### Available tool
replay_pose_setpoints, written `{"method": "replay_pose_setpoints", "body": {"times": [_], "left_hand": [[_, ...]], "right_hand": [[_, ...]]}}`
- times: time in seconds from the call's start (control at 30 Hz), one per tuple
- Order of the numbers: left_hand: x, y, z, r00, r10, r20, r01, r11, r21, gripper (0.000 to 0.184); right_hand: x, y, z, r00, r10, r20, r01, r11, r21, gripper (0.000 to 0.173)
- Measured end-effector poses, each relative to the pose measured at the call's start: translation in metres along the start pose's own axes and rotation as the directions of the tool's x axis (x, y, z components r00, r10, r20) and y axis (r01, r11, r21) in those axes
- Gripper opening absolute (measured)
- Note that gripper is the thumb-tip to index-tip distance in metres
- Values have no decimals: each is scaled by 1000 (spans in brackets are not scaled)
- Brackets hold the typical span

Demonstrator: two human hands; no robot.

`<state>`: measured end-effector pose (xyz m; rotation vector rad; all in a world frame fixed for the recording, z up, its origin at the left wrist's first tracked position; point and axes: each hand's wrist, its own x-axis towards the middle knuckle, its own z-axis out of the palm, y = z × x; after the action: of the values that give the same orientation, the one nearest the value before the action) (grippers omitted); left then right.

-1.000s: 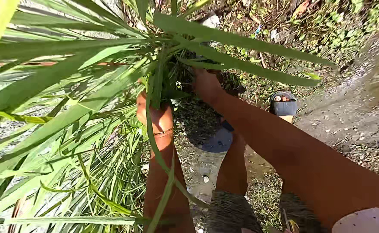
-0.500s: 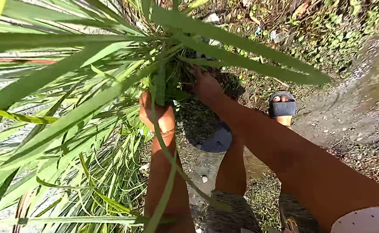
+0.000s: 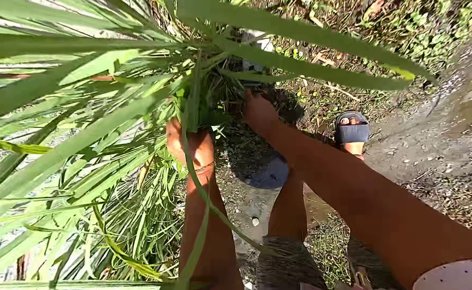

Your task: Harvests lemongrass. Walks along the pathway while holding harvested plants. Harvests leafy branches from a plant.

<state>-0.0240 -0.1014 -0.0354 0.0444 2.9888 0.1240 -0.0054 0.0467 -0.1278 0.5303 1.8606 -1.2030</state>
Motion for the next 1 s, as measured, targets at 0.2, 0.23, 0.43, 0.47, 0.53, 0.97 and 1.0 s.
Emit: {"method": "replay_pose_setpoints", "body": {"times": [0.2,0.23,0.43,0.47,0.53,0.97,1.0], "left_hand": [[-2,-3,-5,999,-8,34,9,1000,-26,35],[-3,-4,-4,1000,21,6,-21,999,-43,34],[-22,-3,-12,979,133,-153,-153,979,-133,42],[-27,0,-15,983,114,-142,-133,982,-134,42],[-39,5,-24,990,88,-108,-102,985,-138,40],[-117,140,-134,932,-132,337,353,121,-928,28],[-123,154,-144,933,-83,349,355,76,-932,28]], "right_hand": [[7,6,-1,997,-51,-63,52,999,10,48],[3,7,-3,995,-64,-74,65,998,8,48],[-39,42,-5,982,-65,-178,88,988,130,48],[-46,50,-5,977,-73,-202,104,984,142,47],[-63,64,-9,972,-54,-229,104,972,210,48],[-268,60,-103,975,222,31,-38,30,999,24],[-284,54,-114,974,224,-22,41,-83,996,20]]}}
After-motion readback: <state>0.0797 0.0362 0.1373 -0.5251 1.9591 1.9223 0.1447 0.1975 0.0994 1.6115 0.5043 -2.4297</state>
